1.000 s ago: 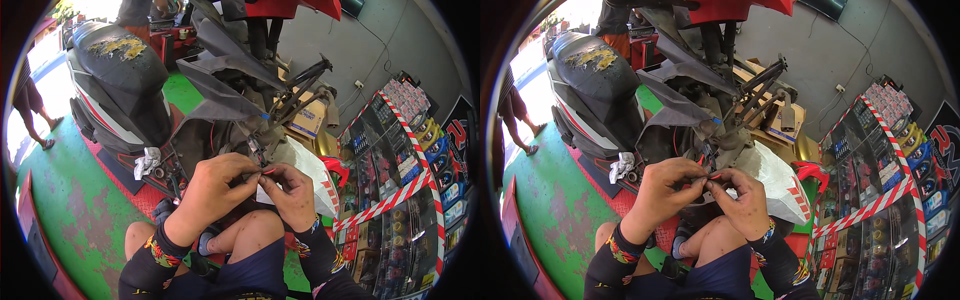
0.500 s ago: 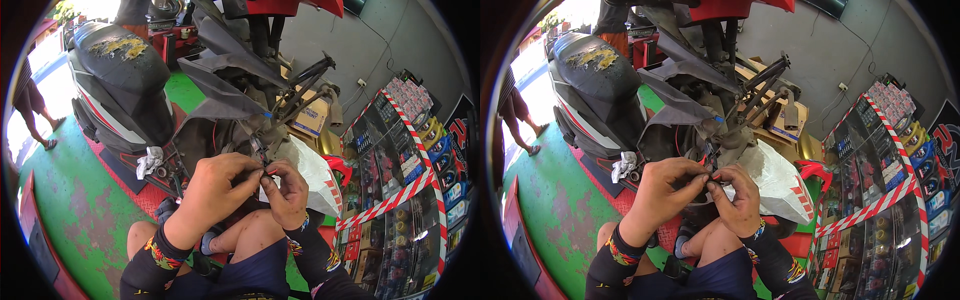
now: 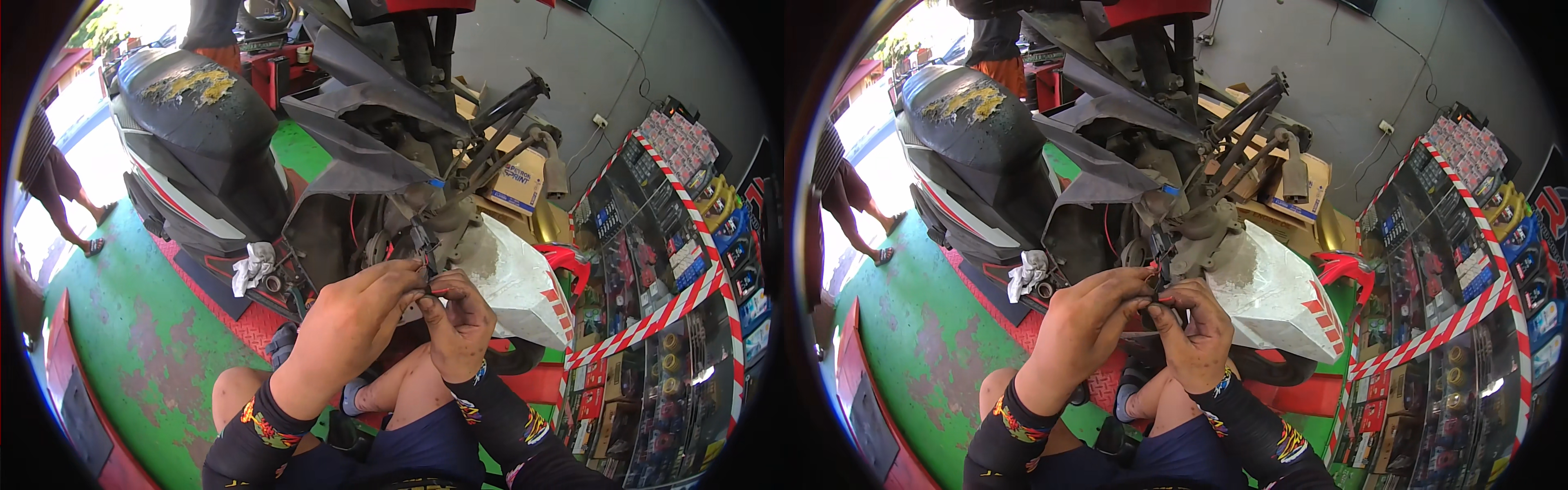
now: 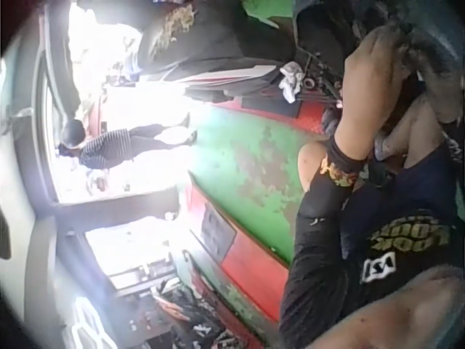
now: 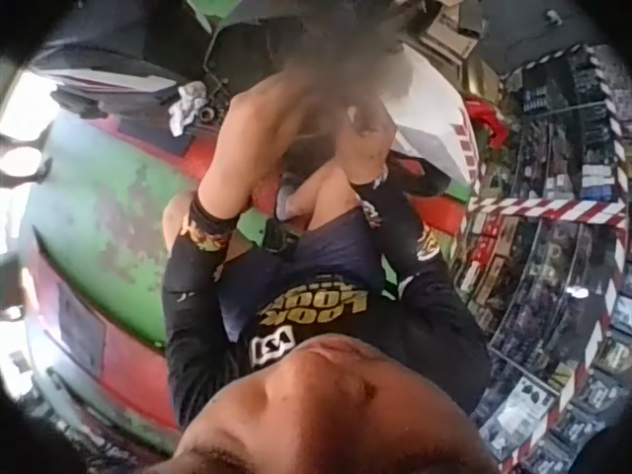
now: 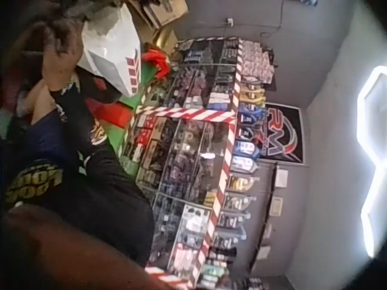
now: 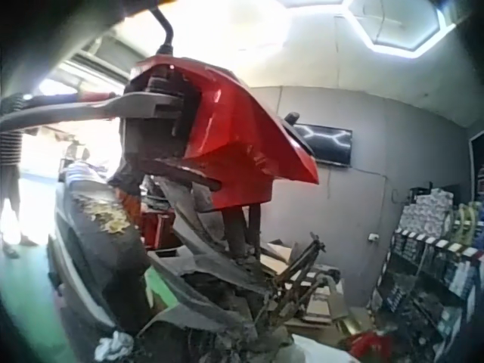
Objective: The person strips and cuts wires on a motorcycle using a wire stripper, then connects and twists the wires together by hand.
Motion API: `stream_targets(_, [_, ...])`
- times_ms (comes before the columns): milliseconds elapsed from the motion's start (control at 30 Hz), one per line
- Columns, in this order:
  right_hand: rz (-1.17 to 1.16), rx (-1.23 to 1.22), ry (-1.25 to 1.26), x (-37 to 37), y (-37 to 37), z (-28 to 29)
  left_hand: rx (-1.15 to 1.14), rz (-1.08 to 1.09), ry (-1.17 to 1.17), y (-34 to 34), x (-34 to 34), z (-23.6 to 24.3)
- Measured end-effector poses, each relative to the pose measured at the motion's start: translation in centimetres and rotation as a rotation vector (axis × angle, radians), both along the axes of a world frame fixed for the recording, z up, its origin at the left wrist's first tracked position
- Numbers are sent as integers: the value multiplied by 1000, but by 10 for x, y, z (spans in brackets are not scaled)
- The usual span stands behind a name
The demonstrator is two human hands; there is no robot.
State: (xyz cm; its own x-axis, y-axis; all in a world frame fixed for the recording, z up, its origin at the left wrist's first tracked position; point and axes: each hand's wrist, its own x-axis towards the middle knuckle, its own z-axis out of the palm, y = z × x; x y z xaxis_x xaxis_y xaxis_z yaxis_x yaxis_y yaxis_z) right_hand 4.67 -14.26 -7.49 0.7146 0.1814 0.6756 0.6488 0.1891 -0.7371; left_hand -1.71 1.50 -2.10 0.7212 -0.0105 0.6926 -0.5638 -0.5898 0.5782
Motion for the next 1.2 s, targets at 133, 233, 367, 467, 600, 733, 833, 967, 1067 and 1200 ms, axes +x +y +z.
stream_targets(133, [-22,31,28,0,1,-4,55,-30,9,4,-3,4])
stream_targets(233, [-42,-54,-132,4,-5,-2,84,-37,37,4,-5,9])
stream_targets(367, [-7,-151,-189,9,-16,7,53,-57,45,6,-1,5])
stream_targets(467, [23,-240,-233,14,-23,9,76,-42,52,5,0,0])
stream_targets(600, [-52,-351,-410,22,-29,15,61,-24,67,-1,1,-2])
stream_targets(733, [-123,-358,-515,20,-27,15,89,10,12,-3,2,-5])
stream_targets(833, [-132,-393,-524,14,-30,15,20,30,87,-5,2,-9])
stream_targets(967, [-119,-356,-524,17,-31,9,103,-19,67,-2,11,-14])
stream_targets(1067, [-117,-375,-543,17,-33,14,127,-38,52,0,14,-14])
stream_targets(1200, [-75,-379,-508,20,-31,15,85,-71,75,4,17,-20])
